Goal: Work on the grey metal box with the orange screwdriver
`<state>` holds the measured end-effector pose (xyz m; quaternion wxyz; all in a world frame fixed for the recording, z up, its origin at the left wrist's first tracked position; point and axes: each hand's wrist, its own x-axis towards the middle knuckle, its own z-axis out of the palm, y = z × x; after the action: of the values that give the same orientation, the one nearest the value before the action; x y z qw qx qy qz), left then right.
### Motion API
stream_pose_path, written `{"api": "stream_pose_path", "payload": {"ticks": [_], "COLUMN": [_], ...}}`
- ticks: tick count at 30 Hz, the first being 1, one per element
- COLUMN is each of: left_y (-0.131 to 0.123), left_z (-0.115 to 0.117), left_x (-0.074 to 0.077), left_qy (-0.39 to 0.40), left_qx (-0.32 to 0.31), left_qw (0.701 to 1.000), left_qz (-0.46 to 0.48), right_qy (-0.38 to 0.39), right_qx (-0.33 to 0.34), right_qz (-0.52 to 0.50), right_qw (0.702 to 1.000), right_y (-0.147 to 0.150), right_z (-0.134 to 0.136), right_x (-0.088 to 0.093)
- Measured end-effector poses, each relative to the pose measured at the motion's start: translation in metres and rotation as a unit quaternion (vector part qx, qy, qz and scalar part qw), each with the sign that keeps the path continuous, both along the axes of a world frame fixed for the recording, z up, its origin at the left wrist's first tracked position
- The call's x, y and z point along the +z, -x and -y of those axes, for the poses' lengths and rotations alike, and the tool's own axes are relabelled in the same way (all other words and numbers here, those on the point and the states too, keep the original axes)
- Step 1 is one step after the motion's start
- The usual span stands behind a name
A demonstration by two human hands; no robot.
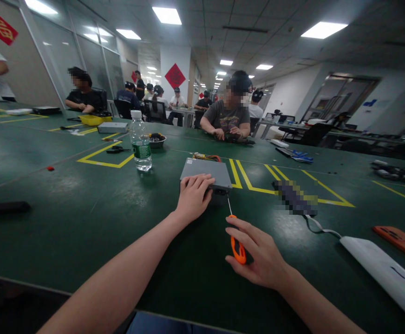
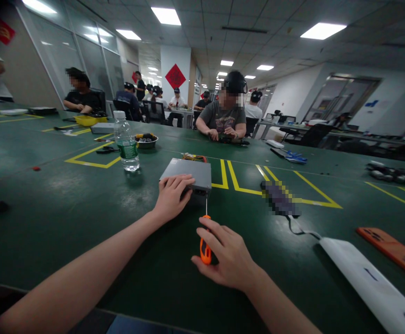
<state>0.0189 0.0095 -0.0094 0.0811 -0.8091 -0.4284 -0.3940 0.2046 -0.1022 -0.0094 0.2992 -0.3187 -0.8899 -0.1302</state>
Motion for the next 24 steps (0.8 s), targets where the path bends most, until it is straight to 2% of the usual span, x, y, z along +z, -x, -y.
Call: {"api": "stream_pose_path", "payload": {"ticks": [5, 12, 16, 24], "left_y": [-0.0001, 0.0005, 0.0008, 0.0008], "left_z": [0.0004, -0.0010, -0.0005, 0.0006], "left_x": [-0.0002, -0.0001, 0.0006, 0.0006], "left_qy": [0.000, -0.001, -0.002, -0.005], "left_qx": [0.002, -0.006, -0.008, 0.000], "left_qw": [1.000, 1.000, 1.000, 1.000], "left_qz": [-0.001, 0.000, 0.000, -0.003], "right_qy": [-0.023, 0.024, 0.002, -0.006], "right_qx": [0.008, 0.016, 0.023, 0.024], "right_qz": [-0.018, -0.031, -0.015, -0.068], "right_qw": [1.000, 0.999, 1.000, 0.997], "right_y": [0.0012, -0.0027, -0.0018, -0.0051], "right_z": [-0.0009, 0.0023, 0.0009, -0.0022], "right_x": [0.0031, 0.0033, 0.0017, -0.0037]}}
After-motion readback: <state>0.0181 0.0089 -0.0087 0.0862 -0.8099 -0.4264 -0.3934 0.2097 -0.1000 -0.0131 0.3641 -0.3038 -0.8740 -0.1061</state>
